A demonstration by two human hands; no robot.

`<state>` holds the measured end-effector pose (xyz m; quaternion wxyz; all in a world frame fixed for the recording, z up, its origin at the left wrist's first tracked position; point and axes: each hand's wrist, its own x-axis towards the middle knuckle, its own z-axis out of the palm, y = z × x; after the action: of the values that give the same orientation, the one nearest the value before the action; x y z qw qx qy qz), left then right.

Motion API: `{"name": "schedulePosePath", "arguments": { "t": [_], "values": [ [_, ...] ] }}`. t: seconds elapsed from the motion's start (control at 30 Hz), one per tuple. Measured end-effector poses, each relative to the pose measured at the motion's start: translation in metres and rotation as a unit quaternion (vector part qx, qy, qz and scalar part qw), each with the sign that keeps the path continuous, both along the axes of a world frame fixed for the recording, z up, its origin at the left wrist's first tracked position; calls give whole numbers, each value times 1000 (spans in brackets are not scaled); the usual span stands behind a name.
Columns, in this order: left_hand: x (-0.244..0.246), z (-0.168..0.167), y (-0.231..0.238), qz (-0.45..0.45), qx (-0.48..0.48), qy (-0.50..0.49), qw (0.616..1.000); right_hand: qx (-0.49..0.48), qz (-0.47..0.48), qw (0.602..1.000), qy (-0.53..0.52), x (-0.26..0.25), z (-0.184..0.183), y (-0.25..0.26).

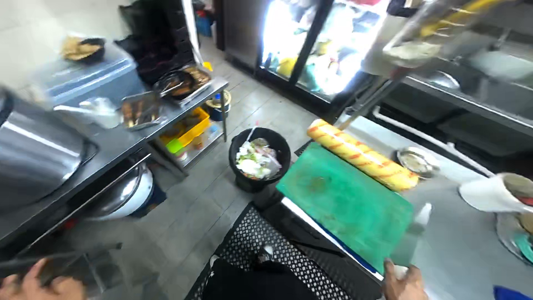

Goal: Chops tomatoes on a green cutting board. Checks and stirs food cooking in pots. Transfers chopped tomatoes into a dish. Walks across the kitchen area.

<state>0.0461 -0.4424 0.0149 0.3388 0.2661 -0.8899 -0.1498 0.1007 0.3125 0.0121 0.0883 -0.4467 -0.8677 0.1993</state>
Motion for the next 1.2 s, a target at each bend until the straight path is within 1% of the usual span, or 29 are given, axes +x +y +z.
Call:
{"name": "schedulePosePath", "arguments": {
  "t": [0.03,0.07,0.17,0.27,0.37,0.43,0.53,0.6,0.67,0.73,0.77,0.83,0.93,1.0,1.07,1.13,1.2],
  "values": [
    [-33,-5,28,-32,28,-5,999,8,-40,999,-10,12,-7,20],
    [-67,-15,52,-67,36,0,997,10,-67,998,-19,19,-13,38],
    [-164,-33,130,-169,80,14,982,-4,-95,995,-43,26,-25,75],
    [-236,-30,203,-244,175,22,953,-22,-94,995,-35,19,-30,82],
    [-304,-39,252,-281,249,27,927,-32,-91,994,-48,-9,-31,67],
    [-339,-57,269,-280,312,11,908,-39,-106,992,-59,-26,-40,54],
    [-366,-87,267,-240,394,-17,887,-42,-146,986,-74,-58,-53,20],
    [-379,-103,251,-225,414,-67,880,-49,-167,980,-92,-87,-57,-22],
    [-393,-112,236,-207,424,-106,875,-82,-186,974,-104,-123,-52,-70],
    [-422,-118,235,-195,437,-125,869,-108,-187,970,-109,-164,-44,-115],
    [-443,-118,241,-205,446,-127,862,-123,-184,969,-109,-185,-42,-135],
    [-491,-114,262,-252,460,-123,842,-157,-174,967,-97,-225,-40,-172],
    [-568,-86,318,-343,477,-104,802,-208,-156,964,-58,-288,-36,-215],
    [-609,-63,360,-405,463,-115,780,-254,-127,958,-45,-330,-39,-231],
    [-643,-46,389,-475,404,-119,772,-311,-113,943,-36,-363,-46,-239],
    [-674,-38,400,-534,332,-102,771,-310,-134,941,-6,-370,-44,-229],
    [-697,-38,395,-541,310,-93,776,-259,-164,952,18,-341,-34,-201]
  ]
}}
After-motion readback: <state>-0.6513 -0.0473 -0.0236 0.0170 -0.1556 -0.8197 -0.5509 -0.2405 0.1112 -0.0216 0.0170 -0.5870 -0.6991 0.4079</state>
